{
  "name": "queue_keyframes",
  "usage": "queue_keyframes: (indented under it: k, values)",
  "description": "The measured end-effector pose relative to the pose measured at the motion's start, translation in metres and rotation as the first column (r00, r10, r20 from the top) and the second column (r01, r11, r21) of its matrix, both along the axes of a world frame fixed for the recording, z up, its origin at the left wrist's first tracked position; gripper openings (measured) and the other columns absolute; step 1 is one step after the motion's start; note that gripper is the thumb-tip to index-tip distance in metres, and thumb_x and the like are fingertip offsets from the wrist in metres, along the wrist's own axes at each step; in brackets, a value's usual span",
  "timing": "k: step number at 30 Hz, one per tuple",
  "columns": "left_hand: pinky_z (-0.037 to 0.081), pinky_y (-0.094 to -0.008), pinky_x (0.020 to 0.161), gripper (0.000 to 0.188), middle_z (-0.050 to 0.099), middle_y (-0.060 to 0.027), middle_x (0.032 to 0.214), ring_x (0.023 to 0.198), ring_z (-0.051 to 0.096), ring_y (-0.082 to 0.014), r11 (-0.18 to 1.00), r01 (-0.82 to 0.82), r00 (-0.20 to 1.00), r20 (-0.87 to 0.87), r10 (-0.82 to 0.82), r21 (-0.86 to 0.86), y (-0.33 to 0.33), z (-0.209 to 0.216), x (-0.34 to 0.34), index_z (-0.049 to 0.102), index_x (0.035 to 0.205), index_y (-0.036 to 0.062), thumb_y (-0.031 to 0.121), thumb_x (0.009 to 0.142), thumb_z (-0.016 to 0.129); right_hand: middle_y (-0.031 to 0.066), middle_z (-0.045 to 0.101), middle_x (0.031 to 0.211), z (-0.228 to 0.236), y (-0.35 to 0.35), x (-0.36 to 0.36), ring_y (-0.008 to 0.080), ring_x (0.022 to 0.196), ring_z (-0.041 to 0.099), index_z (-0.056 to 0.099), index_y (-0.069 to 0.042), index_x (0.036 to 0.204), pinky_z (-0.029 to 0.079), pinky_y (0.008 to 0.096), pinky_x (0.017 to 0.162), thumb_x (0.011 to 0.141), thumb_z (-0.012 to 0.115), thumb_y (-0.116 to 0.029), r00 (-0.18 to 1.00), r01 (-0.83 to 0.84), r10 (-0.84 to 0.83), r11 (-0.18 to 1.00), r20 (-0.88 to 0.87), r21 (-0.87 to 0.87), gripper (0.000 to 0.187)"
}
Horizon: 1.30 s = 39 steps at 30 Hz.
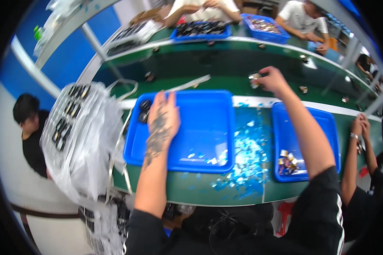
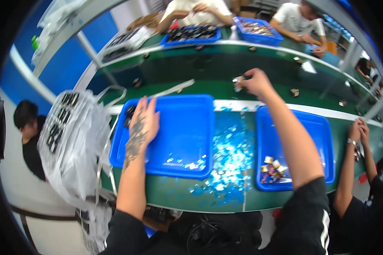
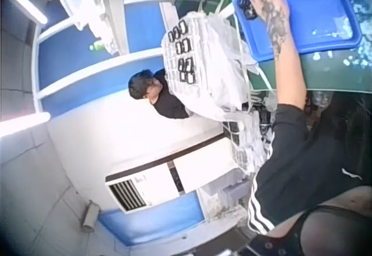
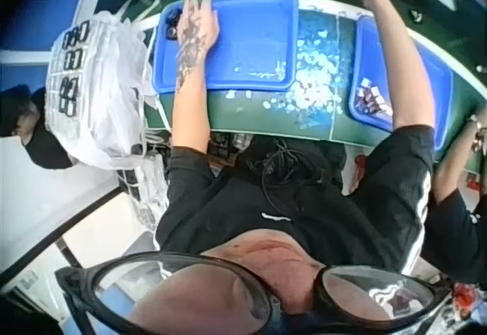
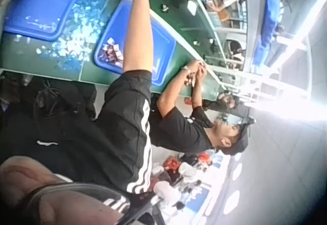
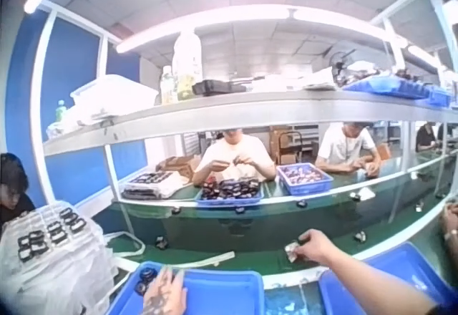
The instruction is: Assembling components into an electronic housing and organizing the finished parts into trays.
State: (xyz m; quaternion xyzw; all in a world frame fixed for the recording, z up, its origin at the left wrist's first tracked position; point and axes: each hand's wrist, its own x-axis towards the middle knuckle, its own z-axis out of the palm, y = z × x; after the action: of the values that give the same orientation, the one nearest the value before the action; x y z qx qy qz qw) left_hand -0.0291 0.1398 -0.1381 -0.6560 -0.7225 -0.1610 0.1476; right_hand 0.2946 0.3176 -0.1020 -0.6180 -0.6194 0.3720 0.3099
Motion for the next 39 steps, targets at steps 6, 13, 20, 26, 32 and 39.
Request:
queue_keyframes:
  k: [6,13,20,26,32,39]
  values:
    - [0.037,-0.0467,0.106,0.047,0.043,-0.0228,0.143,0.133,0.040,-0.0348,0.978,-0.127,0.988,0.063,0.139,-0.166,-0.010,-0.016,-0.015,0.047,0.136,0.0066,0.022,0.093,0.054,0.0188,0.064,0.111,-0.039,0.033,-0.001,0.0324,0.106,0.062,0.062,-0.001,0.109,0.049,0.0379,0.089,0.067,0.083,-0.023,0.945,-0.073,0.019,0.986,0.325,0.153,0.052]
    - [0.050,-0.0451,0.082,0.024,0.060,-0.0186,0.103,0.100,0.056,-0.0359,0.987,-0.060,0.998,0.018,0.064,-0.150,0.000,0.009,0.014,0.059,0.105,0.0057,0.022,0.087,0.063,0.0136,0.066,0.096,-0.039,0.042,0.060,0.0225,0.089,0.064,0.062,0.000,0.110,0.051,0.0333,0.078,0.075,0.078,-0.024,0.975,-0.050,-0.004,0.970,0.223,0.240,0.045]
    - [0.051,-0.0342,0.067,0.037,0.067,-0.0132,0.100,0.079,0.063,-0.0217,0.977,0.177,0.302,0.951,0.063,-0.121,-0.002,0.028,0.009,0.062,0.114,0.0033,0.032,0.101,0.042,0.0042,0.066,0.076,0.042,-0.099,0.098,0.0123,0.070,0.060,0.066,-0.001,0.085,0.049,0.0291,0.067,0.083,0.066,-0.010,0.716,-0.671,0.601,0.733,0.355,0.112,0.009]
    - [0.057,-0.0297,0.079,0.043,0.062,-0.0194,0.114,0.092,0.066,-0.0222,0.877,0.431,-0.576,0.813,0.085,0.213,-0.016,0.051,0.068,0.045,0.134,-0.0031,0.026,0.102,0.042,0.0104,0.067,0.079,0.028,-0.203,0.114,0.0238,0.074,0.066,0.068,-0.002,0.089,0.052,0.0316,0.068,0.075,0.077,-0.015,0.648,-0.626,0.541,0.779,0.535,-0.029,0.021]
    - [0.055,-0.0287,0.078,0.039,0.063,-0.0182,0.111,0.090,0.066,-0.0192,0.835,0.537,-0.313,0.948,0.065,0.120,-0.034,0.047,0.101,0.045,0.136,0.0022,0.016,0.100,0.045,0.0115,0.068,0.086,0.022,-0.220,0.120,0.0270,0.079,0.065,0.065,-0.004,0.108,0.050,0.0326,0.070,0.083,0.068,-0.009,0.829,-0.464,0.436,0.886,0.350,-0.005,0.026]
    - [0.051,-0.0259,0.075,0.039,0.065,-0.0116,0.106,0.085,0.063,-0.0137,0.825,0.562,-0.164,0.986,0.035,0.064,-0.039,0.045,0.110,0.048,0.136,0.0073,0.019,0.099,0.051,-0.0003,0.061,0.080,0.011,-0.224,0.131,0.0059,0.074,0.054,0.062,-0.001,0.116,0.044,0.0214,0.068,0.091,0.057,0.000,0.991,-0.103,0.122,0.964,-0.061,0.245,0.026]
